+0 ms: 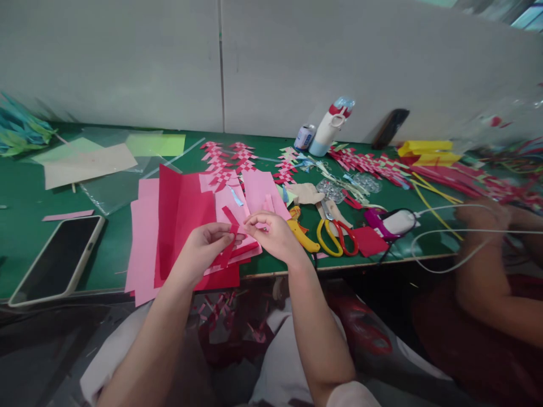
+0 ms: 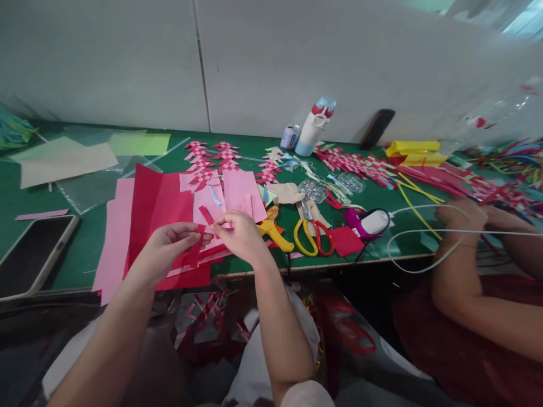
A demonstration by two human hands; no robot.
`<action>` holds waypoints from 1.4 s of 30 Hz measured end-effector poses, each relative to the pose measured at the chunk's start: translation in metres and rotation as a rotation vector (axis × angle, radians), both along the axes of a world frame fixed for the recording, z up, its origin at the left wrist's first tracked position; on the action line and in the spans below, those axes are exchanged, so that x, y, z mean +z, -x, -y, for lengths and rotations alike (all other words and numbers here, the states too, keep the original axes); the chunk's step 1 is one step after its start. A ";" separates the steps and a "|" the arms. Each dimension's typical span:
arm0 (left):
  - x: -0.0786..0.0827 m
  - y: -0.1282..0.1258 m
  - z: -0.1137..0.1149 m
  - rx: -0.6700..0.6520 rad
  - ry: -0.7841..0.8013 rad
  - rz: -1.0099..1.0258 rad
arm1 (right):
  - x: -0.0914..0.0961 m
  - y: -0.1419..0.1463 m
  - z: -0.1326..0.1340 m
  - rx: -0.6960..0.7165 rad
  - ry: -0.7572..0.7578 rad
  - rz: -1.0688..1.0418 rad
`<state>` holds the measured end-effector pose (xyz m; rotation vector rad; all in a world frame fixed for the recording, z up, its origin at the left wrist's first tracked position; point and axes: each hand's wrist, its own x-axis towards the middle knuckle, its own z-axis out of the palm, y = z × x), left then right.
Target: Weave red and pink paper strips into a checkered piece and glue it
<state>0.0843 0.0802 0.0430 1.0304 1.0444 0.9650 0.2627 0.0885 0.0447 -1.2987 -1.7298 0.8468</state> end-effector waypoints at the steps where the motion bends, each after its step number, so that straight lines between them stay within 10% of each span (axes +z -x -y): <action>1: 0.000 0.000 0.000 0.004 0.006 0.000 | 0.000 0.000 0.000 0.001 0.000 -0.002; 42: 0.000 0.008 -0.002 -0.191 0.167 -0.134 | -0.001 -0.004 -0.004 -0.184 0.009 -0.133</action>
